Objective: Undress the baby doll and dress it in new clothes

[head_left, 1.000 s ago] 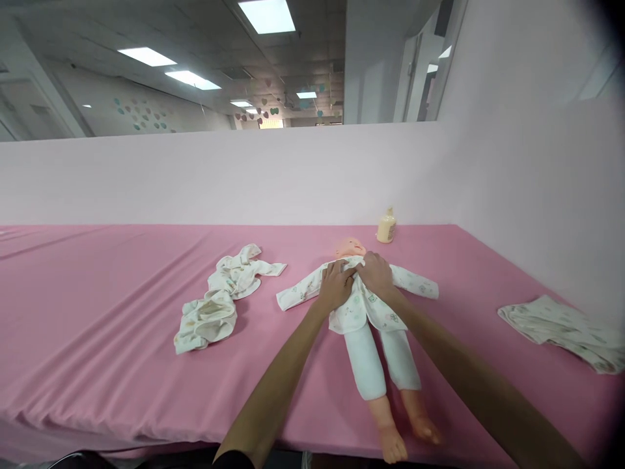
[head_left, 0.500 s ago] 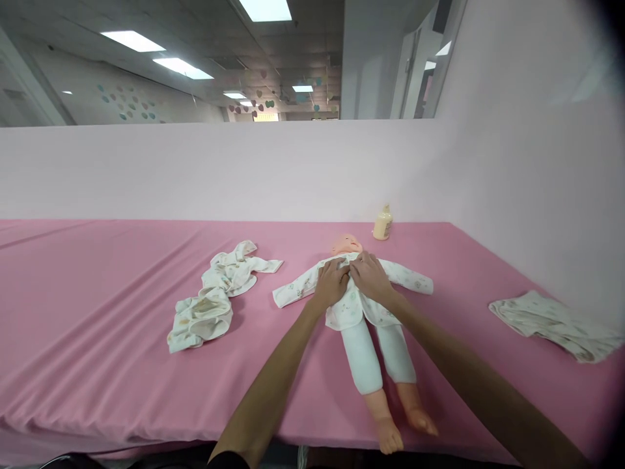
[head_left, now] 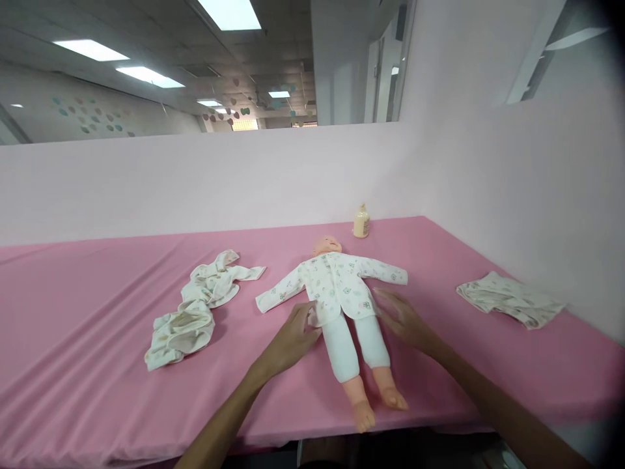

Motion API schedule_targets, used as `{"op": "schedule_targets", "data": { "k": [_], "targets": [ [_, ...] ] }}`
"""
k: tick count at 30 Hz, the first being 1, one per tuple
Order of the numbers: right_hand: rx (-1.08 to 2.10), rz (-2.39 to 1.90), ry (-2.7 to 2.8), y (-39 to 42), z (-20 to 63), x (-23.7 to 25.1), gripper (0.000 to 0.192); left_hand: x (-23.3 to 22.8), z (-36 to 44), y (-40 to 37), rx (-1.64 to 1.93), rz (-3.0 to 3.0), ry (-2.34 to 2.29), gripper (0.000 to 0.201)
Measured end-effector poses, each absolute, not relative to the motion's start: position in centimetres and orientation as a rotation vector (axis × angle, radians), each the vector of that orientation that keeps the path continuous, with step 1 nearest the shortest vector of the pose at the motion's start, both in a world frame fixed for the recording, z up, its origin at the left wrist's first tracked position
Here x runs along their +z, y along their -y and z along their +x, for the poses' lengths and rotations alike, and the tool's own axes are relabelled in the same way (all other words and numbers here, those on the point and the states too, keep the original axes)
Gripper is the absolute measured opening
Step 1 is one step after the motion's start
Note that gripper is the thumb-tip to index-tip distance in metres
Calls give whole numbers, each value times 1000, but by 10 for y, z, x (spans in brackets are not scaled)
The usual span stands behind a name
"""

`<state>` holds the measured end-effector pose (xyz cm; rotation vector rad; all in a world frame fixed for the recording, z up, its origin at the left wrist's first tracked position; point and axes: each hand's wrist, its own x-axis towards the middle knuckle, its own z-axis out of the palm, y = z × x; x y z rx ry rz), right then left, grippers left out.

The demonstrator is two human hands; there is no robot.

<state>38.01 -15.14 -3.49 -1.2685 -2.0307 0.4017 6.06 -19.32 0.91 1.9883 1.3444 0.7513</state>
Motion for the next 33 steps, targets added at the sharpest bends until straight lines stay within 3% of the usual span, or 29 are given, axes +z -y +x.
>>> {"op": "schedule_targets", "data": {
  "k": [4,11,16,21,27,33],
  "targets": [
    [408,-1321,2090,158,393,-53,57,-11,62,201,686,2015,-1548,77],
    [155,-1438,2102,150,362,-43,20,-12,93,185,733,2113,-1864,47],
    [79,-1509,1931,152,357,-43,16,-5,94,188,799,2100,-1875,35],
    [183,-1424,1798,153,358,-46,13,-3,85,194,765,2110,-1916,38],
    [138,-1453,2006,156,360,-47,16,-16,79,195,569,2186,-1901,35],
    [101,-1334,2090,162,368,-52,15,-19,81,195,627,2143,-1811,36]
  ]
}}
